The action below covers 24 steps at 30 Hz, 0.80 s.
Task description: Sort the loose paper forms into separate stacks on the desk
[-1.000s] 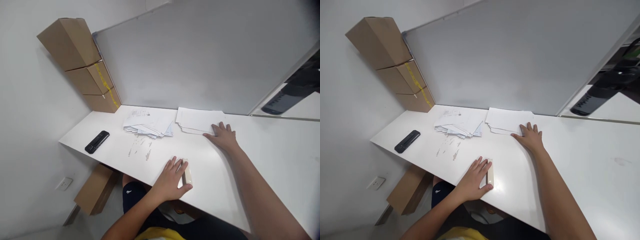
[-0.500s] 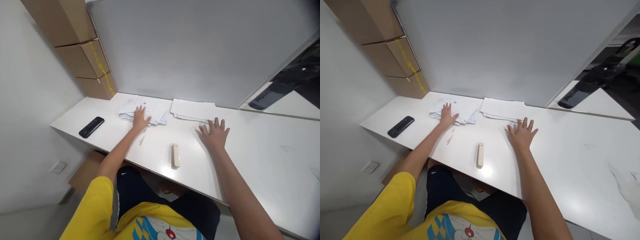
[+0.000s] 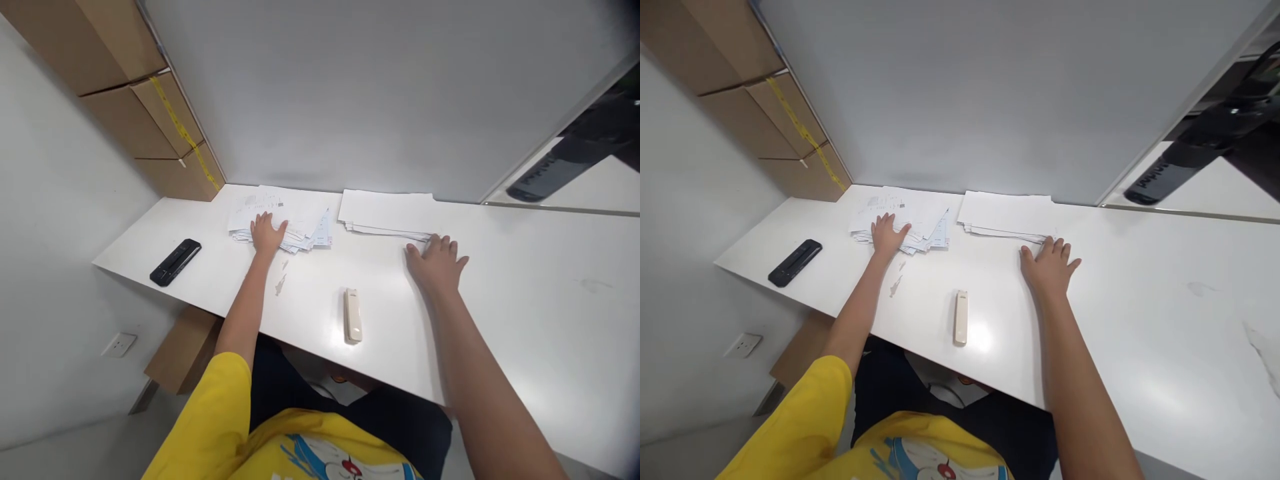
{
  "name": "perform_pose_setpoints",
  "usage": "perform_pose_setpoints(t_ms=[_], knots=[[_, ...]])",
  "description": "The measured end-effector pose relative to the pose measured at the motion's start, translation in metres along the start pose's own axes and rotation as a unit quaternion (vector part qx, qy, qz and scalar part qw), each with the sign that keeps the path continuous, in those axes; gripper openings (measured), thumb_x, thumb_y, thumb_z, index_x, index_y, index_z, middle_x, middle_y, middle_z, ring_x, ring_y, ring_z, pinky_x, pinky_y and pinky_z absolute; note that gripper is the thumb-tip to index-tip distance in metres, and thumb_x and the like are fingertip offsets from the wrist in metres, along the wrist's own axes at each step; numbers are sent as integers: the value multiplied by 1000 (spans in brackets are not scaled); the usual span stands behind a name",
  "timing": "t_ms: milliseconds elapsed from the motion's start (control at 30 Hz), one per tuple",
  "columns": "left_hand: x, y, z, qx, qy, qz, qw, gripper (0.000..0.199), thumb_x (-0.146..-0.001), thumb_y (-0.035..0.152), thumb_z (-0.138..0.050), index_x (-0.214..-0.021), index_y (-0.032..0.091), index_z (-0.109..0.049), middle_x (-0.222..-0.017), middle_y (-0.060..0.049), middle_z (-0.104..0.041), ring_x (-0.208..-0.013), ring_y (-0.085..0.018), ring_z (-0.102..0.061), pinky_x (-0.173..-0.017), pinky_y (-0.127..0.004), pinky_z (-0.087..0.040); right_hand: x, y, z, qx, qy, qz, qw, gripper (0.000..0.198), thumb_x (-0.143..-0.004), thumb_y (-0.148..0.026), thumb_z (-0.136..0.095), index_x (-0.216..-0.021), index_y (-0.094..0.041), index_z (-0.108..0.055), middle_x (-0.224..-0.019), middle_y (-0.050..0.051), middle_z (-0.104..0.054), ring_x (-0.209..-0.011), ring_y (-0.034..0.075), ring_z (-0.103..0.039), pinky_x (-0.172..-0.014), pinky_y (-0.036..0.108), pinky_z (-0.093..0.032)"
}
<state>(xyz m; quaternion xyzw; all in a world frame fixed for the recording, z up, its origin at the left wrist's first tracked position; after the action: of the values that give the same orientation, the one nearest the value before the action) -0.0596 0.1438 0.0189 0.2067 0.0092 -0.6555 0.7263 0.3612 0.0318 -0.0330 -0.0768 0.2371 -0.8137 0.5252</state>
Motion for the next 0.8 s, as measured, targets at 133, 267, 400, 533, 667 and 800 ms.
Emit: perform_pose_setpoints(t_ms=[133, 267, 400, 533, 667, 800], knots=[[1, 7, 0, -2, -23, -1, 1000, 77, -86, 66, -57, -142, 14, -52, -158, -16, -42, -152, -38, -26, -124, -54, -17, 1, -1, 0, -2, -12, 0, 1000, 81, -94, -58, -29, -153, -3, -33, -161, 27, -30, -151, 41, -21, -117, 70, -12], [-3, 14, 1, -13, -3, 22, 1000, 66, -88, 60, -57, -135, 13, -55, -148, -19, -51, -147, -40, -32, -120, -55, -23, -1, -1, -1, 0, -13, 3, 1000, 82, -94, -59, -27, -154, -3, -31, -161, 27, -29, -151, 41, -21, -117, 71, -11], [-5, 20, 9, -24, 36, 24, 999, 46, -92, 49, -56, -122, 15, -62, -128, -19, -62, -129, -37, -49, -111, -50, -34, -1, 1, -2, 7, -12, 3, 1000, 82, -95, -59, -26, -154, -4, -31, -161, 27, -29, -151, 42, -22, -116, 71, -13], [-9, 15, 18, -11, 72, 12, 997, 26, -96, 34, -50, -107, 17, -67, -112, -16, -66, -113, -34, -55, -101, -46, -42, -2, 0, -1, 18, -16, 6, 1000, 81, -95, -59, -27, -154, -4, -31, -161, 28, -29, -151, 42, -21, -116, 71, -12], [-14, 7, 26, 9, 112, -15, 994, 30, -102, 28, -38, -98, 18, -66, -105, -15, -66, -111, -31, -54, -99, -43, -42, -1, -4, 1, 25, -31, -2, 999, 79, -96, -56, -29, -153, -3, -31, -162, 28, -27, -152, 41, -19, -117, 71, -11], [-5, 20, 29, 24, 145, -108, 983, 31, -104, 34, -38, -95, 19, -64, -99, -12, -65, -111, -28, -53, -99, -42, -41, 1, -8, 6, 22, -31, -3, 999, 74, -95, -52, -33, -152, -3, -32, -161, 29, -28, -151, 41, -20, -116, 70, -13]])
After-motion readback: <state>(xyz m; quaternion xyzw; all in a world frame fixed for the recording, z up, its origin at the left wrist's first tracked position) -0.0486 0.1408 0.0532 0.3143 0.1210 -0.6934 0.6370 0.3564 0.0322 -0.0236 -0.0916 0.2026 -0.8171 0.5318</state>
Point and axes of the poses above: each hand's wrist, its own x-axis away from the middle knuckle, its own z-axis out of the back of the hand, y = z × x, the point moved 6 cm from there along -x, towards the middle knuckle
